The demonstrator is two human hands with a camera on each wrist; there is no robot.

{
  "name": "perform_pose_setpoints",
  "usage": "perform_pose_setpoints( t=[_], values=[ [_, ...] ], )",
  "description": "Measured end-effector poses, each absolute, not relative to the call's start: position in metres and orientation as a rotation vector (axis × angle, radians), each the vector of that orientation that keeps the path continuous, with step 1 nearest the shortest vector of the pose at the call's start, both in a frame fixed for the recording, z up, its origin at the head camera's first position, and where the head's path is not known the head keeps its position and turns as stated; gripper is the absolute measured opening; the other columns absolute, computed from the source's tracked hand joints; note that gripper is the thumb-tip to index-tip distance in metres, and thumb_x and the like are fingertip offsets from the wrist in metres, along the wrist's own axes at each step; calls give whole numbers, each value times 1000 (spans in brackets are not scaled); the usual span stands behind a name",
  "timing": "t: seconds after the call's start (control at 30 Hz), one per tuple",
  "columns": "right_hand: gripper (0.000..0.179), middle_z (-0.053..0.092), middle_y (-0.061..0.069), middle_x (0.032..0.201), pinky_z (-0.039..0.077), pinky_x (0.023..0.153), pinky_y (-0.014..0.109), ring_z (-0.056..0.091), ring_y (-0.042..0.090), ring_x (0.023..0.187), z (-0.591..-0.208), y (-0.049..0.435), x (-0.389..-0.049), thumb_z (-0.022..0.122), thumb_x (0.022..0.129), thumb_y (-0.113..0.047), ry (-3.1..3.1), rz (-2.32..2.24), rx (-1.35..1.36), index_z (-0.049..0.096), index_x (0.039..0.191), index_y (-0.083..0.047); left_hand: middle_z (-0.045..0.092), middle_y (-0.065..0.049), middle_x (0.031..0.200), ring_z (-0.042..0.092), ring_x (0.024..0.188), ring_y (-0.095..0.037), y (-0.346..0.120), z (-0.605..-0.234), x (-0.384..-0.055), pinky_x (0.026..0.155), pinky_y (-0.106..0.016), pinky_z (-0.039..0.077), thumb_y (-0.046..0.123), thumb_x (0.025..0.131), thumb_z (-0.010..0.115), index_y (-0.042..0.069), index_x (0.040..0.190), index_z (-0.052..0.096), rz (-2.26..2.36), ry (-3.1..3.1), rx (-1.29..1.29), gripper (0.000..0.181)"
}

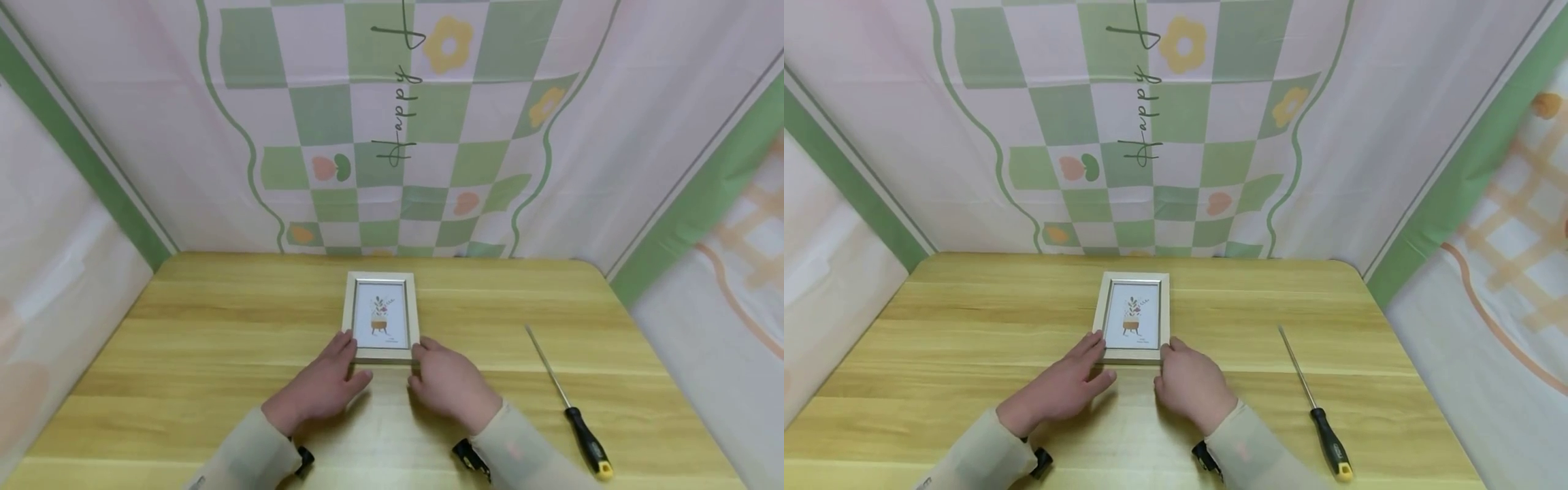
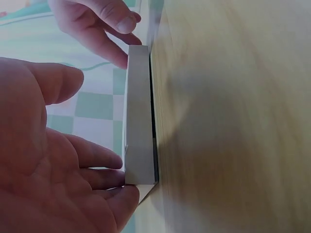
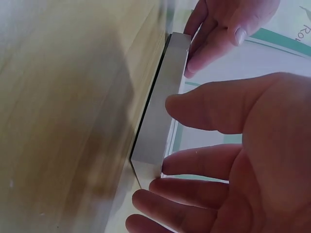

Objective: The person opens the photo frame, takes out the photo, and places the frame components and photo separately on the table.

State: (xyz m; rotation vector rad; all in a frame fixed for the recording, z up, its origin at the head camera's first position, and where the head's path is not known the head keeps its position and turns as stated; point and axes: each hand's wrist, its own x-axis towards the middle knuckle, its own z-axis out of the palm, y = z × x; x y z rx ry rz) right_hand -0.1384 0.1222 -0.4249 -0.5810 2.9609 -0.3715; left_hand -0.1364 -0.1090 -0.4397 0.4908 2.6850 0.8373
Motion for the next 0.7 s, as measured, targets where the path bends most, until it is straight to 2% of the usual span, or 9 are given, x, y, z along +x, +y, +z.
perform_pose_setpoints(
  t=[0.3,0.4,0.47,0.53,0.63,0.7],
  values=[
    [28,64,24,122,48,95,49,60,38,115,-425,126,-133,68,92,-19,3008,-325,-616,69,109,3,22,-21,160,16,147,-32,-107,-438,-132,115,-47,20,42,101,54,-9,147,39,741,2721,610,71],
    [14,69,16,106,54,83,45,66,31,97,-425,128,-131,67,90,-16,3040,-288,-644,70,95,-3,29,-23,157,23,146,-34,-105,-436,-130,115,-47,23,39,100,56,-10,144,44,692,2748,637,66],
    [9,68,9,92,54,73,42,65,25,81,-424,130,-129,67,89,-14,3055,-270,-674,67,84,-7,37,-24,152,29,143,-36,-104,-434,-128,114,-48,25,36,99,58,-10,137,52,682,2765,656,60],
    [15,61,2,79,51,63,39,59,20,68,-422,131,-126,66,89,-12,3059,-275,-696,63,74,-10,46,-25,145,38,138,-37,-102,-430,-126,112,-50,29,32,98,60,-10,130,57,702,2779,658,53],
    [26,54,-4,70,48,59,36,52,15,61,-416,133,-121,63,90,-11,3050,-325,-706,57,65,-14,59,-24,130,52,125,-37,-100,-425,-125,105,-49,40,25,95,65,-8,120,63,711,2840,664,42],
    [30,54,-5,71,48,59,35,51,13,62,-413,135,-119,62,91,-12,3051,-367,-685,53,63,-17,61,-23,124,57,117,-37,-99,-422,-126,101,-48,44,19,91,68,-9,118,64,700,2903,669,39]
  ],
)
